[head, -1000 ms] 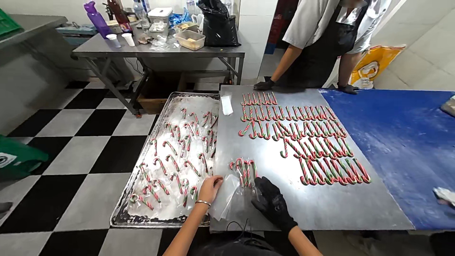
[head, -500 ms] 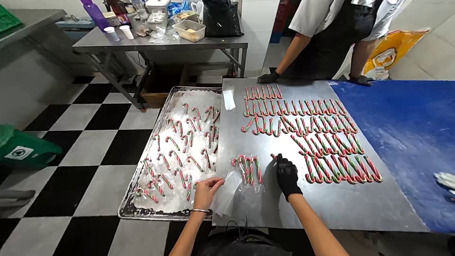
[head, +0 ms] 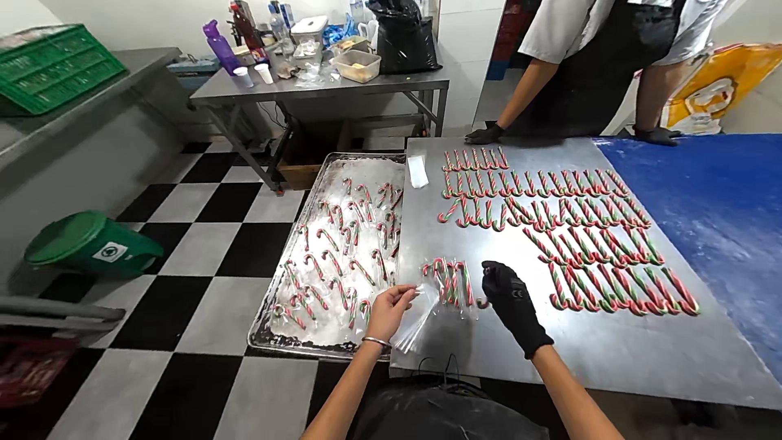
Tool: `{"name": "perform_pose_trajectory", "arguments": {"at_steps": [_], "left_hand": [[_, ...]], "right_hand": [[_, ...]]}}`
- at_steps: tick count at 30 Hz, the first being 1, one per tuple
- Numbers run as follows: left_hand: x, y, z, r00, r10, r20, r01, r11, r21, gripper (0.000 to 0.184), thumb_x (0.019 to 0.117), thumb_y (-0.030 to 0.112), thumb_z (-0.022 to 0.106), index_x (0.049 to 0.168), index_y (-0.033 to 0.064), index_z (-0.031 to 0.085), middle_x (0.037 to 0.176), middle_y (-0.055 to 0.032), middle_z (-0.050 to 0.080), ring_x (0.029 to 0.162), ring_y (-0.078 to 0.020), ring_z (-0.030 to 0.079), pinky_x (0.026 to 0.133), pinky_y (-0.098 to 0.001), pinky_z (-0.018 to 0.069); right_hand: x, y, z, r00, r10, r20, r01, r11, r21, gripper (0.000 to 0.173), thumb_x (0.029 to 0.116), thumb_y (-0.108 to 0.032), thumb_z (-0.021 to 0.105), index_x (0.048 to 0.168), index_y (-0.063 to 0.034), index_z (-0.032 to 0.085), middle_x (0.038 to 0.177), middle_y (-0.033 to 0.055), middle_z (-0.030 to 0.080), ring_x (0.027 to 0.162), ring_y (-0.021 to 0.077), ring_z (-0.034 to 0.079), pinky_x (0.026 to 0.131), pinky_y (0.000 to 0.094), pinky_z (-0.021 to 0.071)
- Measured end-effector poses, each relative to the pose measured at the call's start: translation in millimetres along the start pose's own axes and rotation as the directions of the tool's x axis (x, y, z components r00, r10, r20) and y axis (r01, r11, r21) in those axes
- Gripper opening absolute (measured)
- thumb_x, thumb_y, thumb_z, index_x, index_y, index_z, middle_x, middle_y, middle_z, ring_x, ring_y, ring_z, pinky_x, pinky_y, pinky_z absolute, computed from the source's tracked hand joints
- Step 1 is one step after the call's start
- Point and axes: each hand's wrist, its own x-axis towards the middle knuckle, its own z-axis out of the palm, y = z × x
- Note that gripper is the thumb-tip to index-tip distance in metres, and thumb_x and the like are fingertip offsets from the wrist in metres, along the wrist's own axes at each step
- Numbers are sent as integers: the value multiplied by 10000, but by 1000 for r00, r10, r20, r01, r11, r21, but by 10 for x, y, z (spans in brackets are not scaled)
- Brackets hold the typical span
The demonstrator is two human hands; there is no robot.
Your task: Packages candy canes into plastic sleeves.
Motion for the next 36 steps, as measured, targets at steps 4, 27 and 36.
{"name": "perform_pose_trajectory", "arguments": {"at_steps": [4, 27, 36], "left_hand": [[-58, -30, 19, 999, 13, 30, -13, 1000, 10, 338, 1081, 187, 524, 1340, 0, 635, 1171, -89, 756, 1082, -155, 728, 976, -341, 585], [-409, 54, 275, 738, 674, -18, -670, 736, 99, 138, 950, 102, 715, 1024, 20, 798, 1032, -72, 782, 952, -92, 748, 893, -252, 615], [277, -157, 14, 989, 136, 52, -140, 792, 594, 533, 939, 444, 724, 1263, 22, 683, 1321, -195, 645, 1290, -356, 565, 1137, -510, 408]], "right_hand": [[-404, -359, -35, 996, -74, -51, 87, 946, 312, 421, 976, -181, 653, 1385, -105, 589, 1051, 29, 737, 743, 112, 684, 641, 316, 592], [-902, -790, 187, 912, -393, 121, 373, 914, 158, 648, 911, -267, 718, 1509, -127, 511, 1555, 100, 478, 1004, 143, 709, 796, 329, 607], [-533, -298, 239, 974, -95, -204, 130, 977, 167, 248, 944, -177, 697, 1150, -58, 764, 970, 86, 774, 809, 184, 736, 773, 416, 604]]}}
